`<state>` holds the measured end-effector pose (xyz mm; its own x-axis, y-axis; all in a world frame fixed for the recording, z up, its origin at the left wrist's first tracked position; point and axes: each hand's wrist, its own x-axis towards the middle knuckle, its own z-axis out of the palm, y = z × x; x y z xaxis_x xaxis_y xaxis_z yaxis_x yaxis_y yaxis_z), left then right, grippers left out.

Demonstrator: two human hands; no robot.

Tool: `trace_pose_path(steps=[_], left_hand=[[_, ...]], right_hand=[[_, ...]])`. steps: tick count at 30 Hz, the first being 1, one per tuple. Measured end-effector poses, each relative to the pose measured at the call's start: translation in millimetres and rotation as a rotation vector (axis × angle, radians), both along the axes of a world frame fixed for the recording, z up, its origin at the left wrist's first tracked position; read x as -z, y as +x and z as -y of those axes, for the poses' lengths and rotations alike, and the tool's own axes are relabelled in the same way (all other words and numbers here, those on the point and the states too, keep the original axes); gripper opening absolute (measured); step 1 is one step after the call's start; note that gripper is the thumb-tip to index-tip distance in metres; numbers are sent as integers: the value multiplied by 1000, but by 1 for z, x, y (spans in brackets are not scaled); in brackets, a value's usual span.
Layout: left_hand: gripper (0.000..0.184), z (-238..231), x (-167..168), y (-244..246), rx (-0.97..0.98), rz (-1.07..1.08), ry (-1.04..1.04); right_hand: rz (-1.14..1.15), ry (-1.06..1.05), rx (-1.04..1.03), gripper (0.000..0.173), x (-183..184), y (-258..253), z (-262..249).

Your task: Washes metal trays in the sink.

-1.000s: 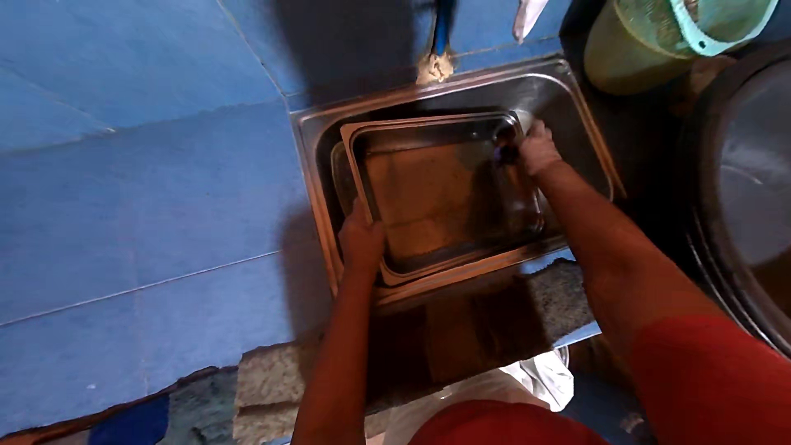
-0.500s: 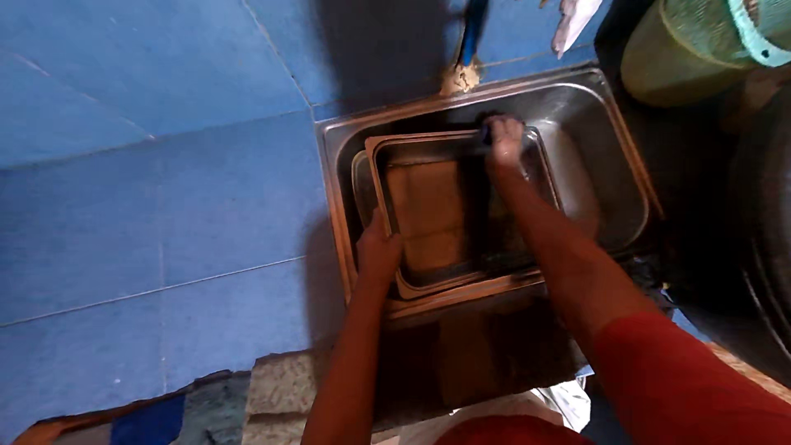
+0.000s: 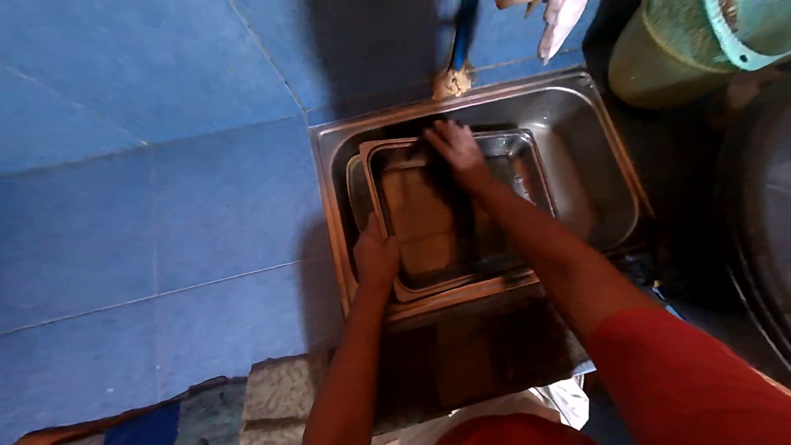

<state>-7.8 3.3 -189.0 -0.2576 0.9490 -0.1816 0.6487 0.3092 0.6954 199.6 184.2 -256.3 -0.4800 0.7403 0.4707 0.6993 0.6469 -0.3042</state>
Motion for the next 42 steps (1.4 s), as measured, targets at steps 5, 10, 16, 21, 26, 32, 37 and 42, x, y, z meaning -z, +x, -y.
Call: trace_pose_path(steps=[5,10,16,21,26,32,37,42], left_hand=[[62,-3,-5,0,7,8,-41],[59,-6,-11,2,15,-16,-62],[61,-10,-12,0,34,-5,-107],[62,-6,-14,2,10,26,-129],[63,-7,-15,3,21,-8,-155],[63,-2,-8,2,6,-5,-128],[64,-2,-7,-1,41,51,-83],[61,-4,-10,2,61,-24,-116]], right_hand=[[165,-327,461,73,8,95,-3],[314,-404,760,70,29,96,20],[99,-445,893,59,30,58,21],[-426,-403,836,55,10,0,22],[-421,-202,578,35,4,-76,36],[-361,-250,295,38,-11,-96,47],[-346,-269,592,41,3,-24,31],[-355,-344,769,45,-2,-5,24]])
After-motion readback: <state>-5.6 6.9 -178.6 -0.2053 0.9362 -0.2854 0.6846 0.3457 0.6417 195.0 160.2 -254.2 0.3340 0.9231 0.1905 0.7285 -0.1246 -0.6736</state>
